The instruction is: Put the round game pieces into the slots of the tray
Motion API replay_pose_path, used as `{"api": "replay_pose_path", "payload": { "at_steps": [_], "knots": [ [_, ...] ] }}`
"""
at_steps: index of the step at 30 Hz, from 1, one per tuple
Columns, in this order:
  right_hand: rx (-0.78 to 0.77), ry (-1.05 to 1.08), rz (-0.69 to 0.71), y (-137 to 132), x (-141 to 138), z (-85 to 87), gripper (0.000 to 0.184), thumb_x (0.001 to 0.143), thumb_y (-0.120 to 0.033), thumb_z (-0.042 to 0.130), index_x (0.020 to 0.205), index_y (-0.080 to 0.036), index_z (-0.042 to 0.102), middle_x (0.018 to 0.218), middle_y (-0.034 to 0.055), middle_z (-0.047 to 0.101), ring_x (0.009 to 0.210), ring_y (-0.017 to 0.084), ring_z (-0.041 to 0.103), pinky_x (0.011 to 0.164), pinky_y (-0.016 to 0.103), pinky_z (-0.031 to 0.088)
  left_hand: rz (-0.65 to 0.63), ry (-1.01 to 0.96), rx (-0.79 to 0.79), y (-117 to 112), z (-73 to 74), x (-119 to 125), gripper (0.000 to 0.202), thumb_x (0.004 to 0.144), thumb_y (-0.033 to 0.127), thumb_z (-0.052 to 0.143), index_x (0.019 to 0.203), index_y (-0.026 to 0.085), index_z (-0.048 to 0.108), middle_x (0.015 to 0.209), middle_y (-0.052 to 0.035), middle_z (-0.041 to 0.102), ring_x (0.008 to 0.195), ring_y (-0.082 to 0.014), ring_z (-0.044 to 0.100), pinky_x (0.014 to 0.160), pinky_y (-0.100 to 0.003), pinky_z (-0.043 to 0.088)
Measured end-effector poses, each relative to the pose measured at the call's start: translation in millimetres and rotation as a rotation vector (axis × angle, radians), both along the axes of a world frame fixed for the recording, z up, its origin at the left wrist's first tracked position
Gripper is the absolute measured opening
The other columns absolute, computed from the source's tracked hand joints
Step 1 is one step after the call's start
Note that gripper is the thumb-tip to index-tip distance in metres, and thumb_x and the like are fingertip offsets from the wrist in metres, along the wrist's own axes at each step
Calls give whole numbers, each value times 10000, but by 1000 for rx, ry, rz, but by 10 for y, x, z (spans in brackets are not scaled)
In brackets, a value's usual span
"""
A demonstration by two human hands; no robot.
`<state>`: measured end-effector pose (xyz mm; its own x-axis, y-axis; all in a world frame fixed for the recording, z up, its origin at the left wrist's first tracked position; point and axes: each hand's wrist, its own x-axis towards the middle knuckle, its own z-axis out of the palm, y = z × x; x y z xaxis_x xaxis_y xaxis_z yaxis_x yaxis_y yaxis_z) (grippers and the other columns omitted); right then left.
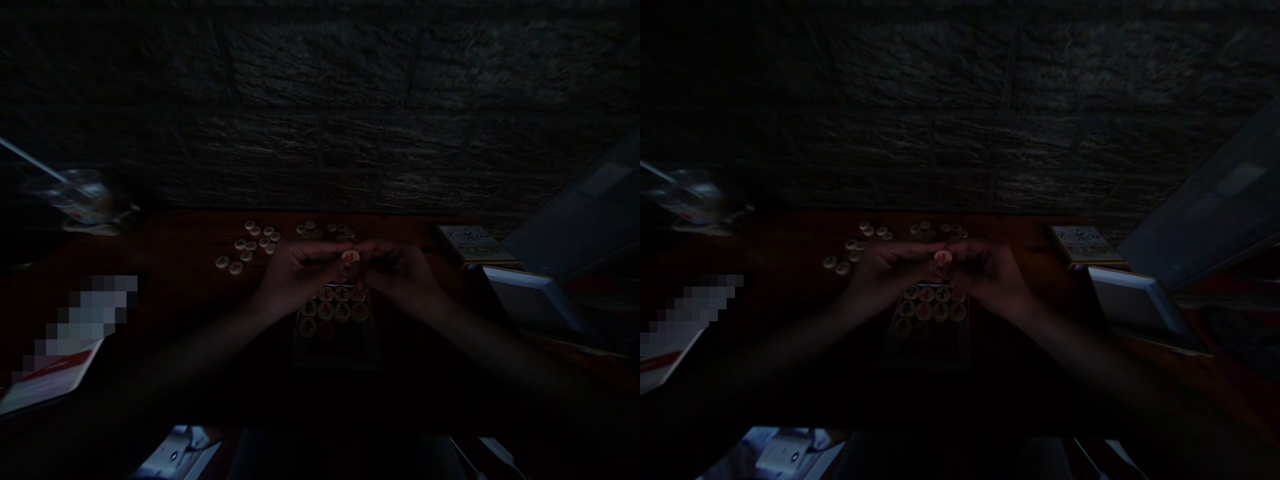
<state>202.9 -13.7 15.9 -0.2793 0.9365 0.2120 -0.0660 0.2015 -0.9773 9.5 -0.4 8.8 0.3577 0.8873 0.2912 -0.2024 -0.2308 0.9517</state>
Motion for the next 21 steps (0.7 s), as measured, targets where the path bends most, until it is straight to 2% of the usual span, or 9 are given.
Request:
{"api": "replay_pose_path", "payload": {
  "at_steps": [8, 14, 21],
  "knots": [
    [-22, -26, -32, 8, 17, -58, 319, 718, -422, 940, 855, -176, 789, 767, 33, 785, 534, 117, 659, 496, 223, 531, -17, 49, 92, -4, -28, -9, 291, 813, 193, 867, 1102, 204, 829, 1092, -67, 832, 928, -233, 827, 851, -328, 696],
    [-47, -20, -1, -6, 19, -14, 291, 780, -435, 899, 873, -174, 811, 698, 11, 747, 525, 93, 650, 498, 189, 527, -11, 10, 14, -3, -24, -3, 276, 802, 183, 872, 1074, 208, 833, 990, -50, 847, 851, -217, 832, 806, -317, 702],
    [-45, -22, 11, 2, 13, -20, 255, 764, -396, 915, 843, -178, 811, 692, 4, 756, 531, 94, 671, 517, 185, 551, 13, -40, -43, -27, -2, 21, 159, 826, 196, 861, 983, 219, 848, 922, -30, 849, 788, -185, 827, 761, -273, 697]
  ]
}}
